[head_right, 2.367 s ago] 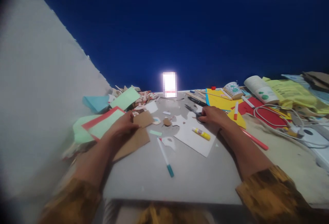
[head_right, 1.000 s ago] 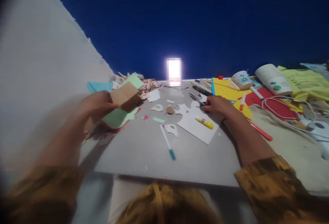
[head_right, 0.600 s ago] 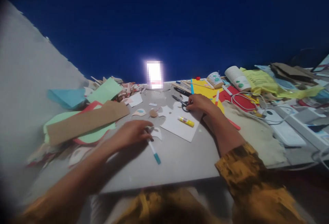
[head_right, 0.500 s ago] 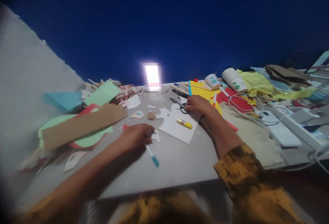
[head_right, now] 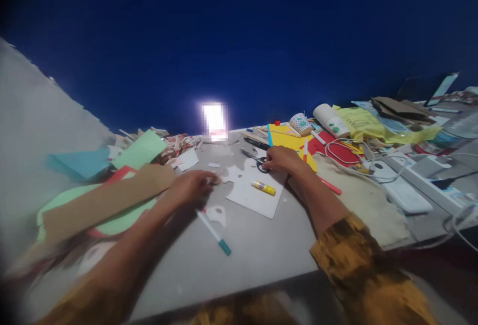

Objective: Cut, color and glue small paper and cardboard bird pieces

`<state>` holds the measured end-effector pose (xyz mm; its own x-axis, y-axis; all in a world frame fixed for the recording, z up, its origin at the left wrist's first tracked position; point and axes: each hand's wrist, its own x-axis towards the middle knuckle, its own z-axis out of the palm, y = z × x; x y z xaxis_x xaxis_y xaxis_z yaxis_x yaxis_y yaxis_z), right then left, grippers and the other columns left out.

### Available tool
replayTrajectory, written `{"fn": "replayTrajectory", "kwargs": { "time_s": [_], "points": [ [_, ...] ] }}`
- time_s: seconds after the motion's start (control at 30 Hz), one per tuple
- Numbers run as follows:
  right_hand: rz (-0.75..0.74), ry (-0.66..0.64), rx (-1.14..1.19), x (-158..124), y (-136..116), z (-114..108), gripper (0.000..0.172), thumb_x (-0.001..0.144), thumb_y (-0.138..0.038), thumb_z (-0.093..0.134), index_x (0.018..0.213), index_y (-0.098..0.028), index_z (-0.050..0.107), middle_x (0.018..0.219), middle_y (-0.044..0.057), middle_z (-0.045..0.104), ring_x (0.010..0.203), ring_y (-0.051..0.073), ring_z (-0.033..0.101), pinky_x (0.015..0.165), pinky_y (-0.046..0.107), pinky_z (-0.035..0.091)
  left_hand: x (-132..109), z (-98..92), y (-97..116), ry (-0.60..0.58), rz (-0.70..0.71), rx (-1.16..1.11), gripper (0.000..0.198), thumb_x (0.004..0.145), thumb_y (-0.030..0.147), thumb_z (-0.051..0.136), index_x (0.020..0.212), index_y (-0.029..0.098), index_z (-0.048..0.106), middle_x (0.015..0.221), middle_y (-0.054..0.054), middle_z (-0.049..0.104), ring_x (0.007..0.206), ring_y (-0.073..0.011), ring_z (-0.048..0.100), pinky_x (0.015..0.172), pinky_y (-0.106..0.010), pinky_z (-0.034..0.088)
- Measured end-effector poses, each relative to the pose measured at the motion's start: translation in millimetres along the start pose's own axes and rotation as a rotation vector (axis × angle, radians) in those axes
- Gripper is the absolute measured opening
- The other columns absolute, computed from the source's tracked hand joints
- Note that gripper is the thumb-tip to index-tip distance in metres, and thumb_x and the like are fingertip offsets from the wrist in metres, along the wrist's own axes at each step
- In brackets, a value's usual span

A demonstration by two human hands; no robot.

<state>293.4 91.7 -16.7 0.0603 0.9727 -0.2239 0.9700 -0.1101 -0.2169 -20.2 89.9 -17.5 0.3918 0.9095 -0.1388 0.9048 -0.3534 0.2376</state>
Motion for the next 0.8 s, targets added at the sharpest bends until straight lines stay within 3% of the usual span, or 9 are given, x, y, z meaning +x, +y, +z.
{"fn": "replayTrajectory", "kwargs": {
  "time_s": [0.13, 0.27, 0.37, 0.47, 0.53, 0.63, 0.73, 0.8],
  "points": [
    [-0.009, -0.014, -0.004, 3.5, 2.0, 5.6, 0.025, 0.085, -0.046, 0.072, 0.095, -0.023, 0.075, 0.105, 0.007, 0.076, 0.093, 0.024, 0.067, 0.063, 0.029, 0.037, 9.0, 16.5, -12.4, 0.167, 0.022, -0.103, 0.028, 0.093, 0.036, 0.057, 0.100, 0.029, 0.083, 0.102, -0.007, 0.076, 0.091, -0.0244, 0.069, 0.078, -0.033, 0.047],
    [0.003, 0.007, -0.001, 4.3, 1.9, 6.8, 0.026, 0.079, -0.046, 0.076, 0.092, -0.023, 0.075, 0.101, 0.008, 0.076, 0.092, 0.026, 0.067, 0.063, 0.029, 0.037, 11.5, 15.2, -31.5, 0.320, -0.089, -0.234, 0.029, 0.093, 0.036, 0.054, 0.095, 0.022, 0.079, 0.094, -0.008, 0.077, 0.088, -0.0235, 0.069, 0.080, -0.033, 0.049],
    [0.021, 0.050, 0.019, 3.8, 1.8, 2.8, 0.020, 0.076, -0.038, 0.076, 0.086, -0.021, 0.075, 0.094, 0.008, 0.076, 0.086, 0.025, 0.067, 0.062, 0.029, 0.036, 8.1, 13.8, -34.6, 0.373, -0.139, -0.127, 0.030, 0.092, 0.029, 0.056, 0.112, 0.021, 0.077, 0.108, -0.012, 0.077, 0.100, -0.0281, 0.069, 0.086, -0.037, 0.049],
    [0.057, 0.149, 0.080, 4.1, 9.6, -5.5, 0.020, 0.081, -0.040, 0.069, 0.084, -0.021, 0.074, 0.088, 0.005, 0.074, 0.079, 0.021, 0.065, 0.059, 0.028, 0.035, -2.3, 14.8, -17.7, 0.297, -0.089, -0.052, 0.040, 0.097, 0.033, 0.053, 0.134, 0.023, 0.066, 0.118, -0.015, 0.075, 0.105, -0.0300, 0.069, 0.087, -0.040, 0.049],
    [0.087, 0.308, 0.253, 5.4, 18.8, -11.0, 0.023, 0.082, -0.042, 0.067, 0.079, -0.019, 0.072, 0.077, 0.003, 0.070, 0.069, 0.017, 0.060, 0.056, 0.027, 0.033, -11.4, 15.8, 2.6, 0.130, 0.033, -0.016, 0.035, 0.097, 0.036, 0.056, 0.129, 0.026, 0.068, 0.120, -0.011, 0.073, 0.106, -0.0289, 0.069, 0.084, -0.039, 0.050],
    [0.078, 0.604, 0.755, 9.7, 33.6, -16.4, 0.028, 0.074, -0.039, 0.075, 0.062, -0.018, 0.062, 0.056, -0.002, 0.054, 0.053, 0.011, 0.046, 0.050, 0.025, 0.029, -21.8, 19.9, 34.3, -0.099, 0.198, 0.075, 0.033, 0.088, 0.047, 0.070, 0.113, 0.026, 0.068, 0.117, -0.008, 0.070, 0.098, -0.0285, 0.070, 0.077, -0.037, 0.050],
    [0.032, 0.736, 1.176, 14.1, 45.9, -19.7, 0.033, 0.072, -0.039, 0.076, 0.058, -0.020, 0.052, 0.049, -0.006, 0.040, 0.046, 0.007, 0.034, 0.044, 0.022, 0.025, -22.9, 28.4, 52.3, -0.132, 0.205, 0.168, 0.022, 0.091, 0.043, 0.066, 0.101, 0.023, 0.066, 0.115, -0.008, 0.068, 0.093, -0.0259, 0.070, 0.071, -0.035, 0.048],
    [0.017, 0.742, 1.281, 15.1, 53.1, -22.4, 0.035, 0.073, -0.042, 0.074, 0.061, -0.021, 0.049, 0.050, -0.008, 0.036, 0.043, 0.006, 0.030, 0.041, 0.021, 0.025, -19.7, 34.4, 54.9, -0.095, 0.179, 0.202, 0.017, 0.095, 0.038, 0.061, 0.100, 0.022, 0.065, 0.114, -0.009, 0.067, 0.093, -0.0256, 0.070, 0.069, -0.034, 0.047]
  ]
}}
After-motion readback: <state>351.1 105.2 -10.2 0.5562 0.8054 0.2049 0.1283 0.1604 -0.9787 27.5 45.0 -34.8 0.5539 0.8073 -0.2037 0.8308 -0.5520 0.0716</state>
